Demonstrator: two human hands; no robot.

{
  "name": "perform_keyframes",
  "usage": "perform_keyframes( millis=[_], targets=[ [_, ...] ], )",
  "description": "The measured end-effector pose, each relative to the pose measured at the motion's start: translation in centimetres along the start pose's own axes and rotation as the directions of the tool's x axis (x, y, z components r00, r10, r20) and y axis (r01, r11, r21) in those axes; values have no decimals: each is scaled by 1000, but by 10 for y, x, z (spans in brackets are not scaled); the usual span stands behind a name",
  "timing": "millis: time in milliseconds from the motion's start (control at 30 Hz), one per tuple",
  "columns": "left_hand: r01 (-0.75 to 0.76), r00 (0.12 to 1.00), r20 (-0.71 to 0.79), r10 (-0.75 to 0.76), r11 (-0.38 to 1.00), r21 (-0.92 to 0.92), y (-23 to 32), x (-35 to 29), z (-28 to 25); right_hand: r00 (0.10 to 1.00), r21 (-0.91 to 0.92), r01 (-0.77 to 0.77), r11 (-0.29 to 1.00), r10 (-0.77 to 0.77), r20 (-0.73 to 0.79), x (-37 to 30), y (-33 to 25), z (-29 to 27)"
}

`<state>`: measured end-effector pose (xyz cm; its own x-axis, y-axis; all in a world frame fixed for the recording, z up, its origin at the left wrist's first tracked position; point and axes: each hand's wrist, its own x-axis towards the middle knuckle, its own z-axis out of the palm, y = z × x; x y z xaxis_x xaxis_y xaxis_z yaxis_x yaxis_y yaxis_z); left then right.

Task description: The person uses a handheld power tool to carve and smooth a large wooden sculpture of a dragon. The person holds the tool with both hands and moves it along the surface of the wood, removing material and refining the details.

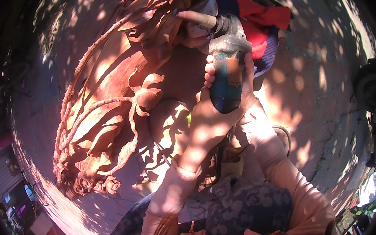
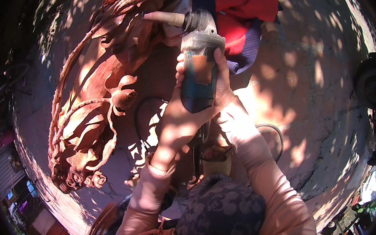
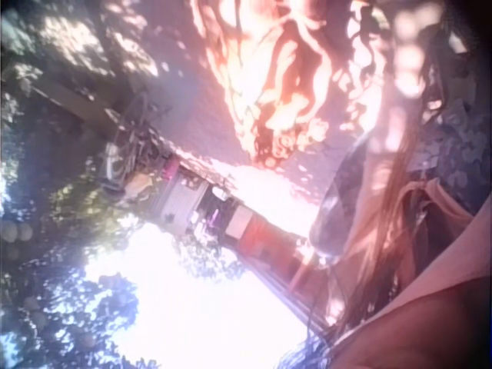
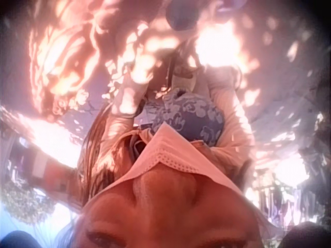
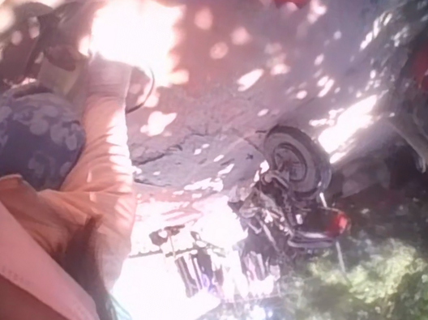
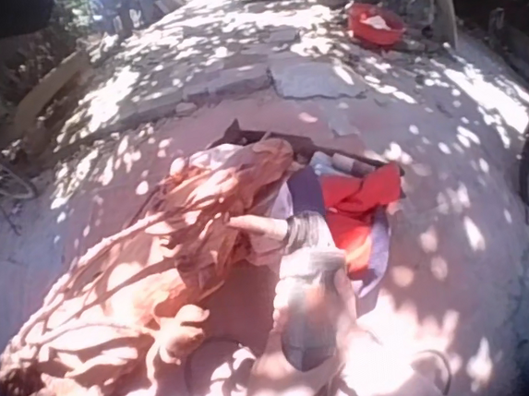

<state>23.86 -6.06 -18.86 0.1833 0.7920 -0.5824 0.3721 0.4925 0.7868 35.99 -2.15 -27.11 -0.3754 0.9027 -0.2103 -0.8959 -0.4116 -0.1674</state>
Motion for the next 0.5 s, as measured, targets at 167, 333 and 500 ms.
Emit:
perform_keyframes(
  millis=[167,333,500],
  targets=[
    [8,999,-37,-16,977,-215,-16,-19,7,993,-60,-100,993,104,56,-9,16,-7],
    [-15,996,-92,20,998,55,7,-10,-10,994,104,-90,990,84,63,13,13,0],
    [-4,998,-54,12,991,133,8,-10,-19,996,67,-65,996,60,66,14,18,3]
  ],
)
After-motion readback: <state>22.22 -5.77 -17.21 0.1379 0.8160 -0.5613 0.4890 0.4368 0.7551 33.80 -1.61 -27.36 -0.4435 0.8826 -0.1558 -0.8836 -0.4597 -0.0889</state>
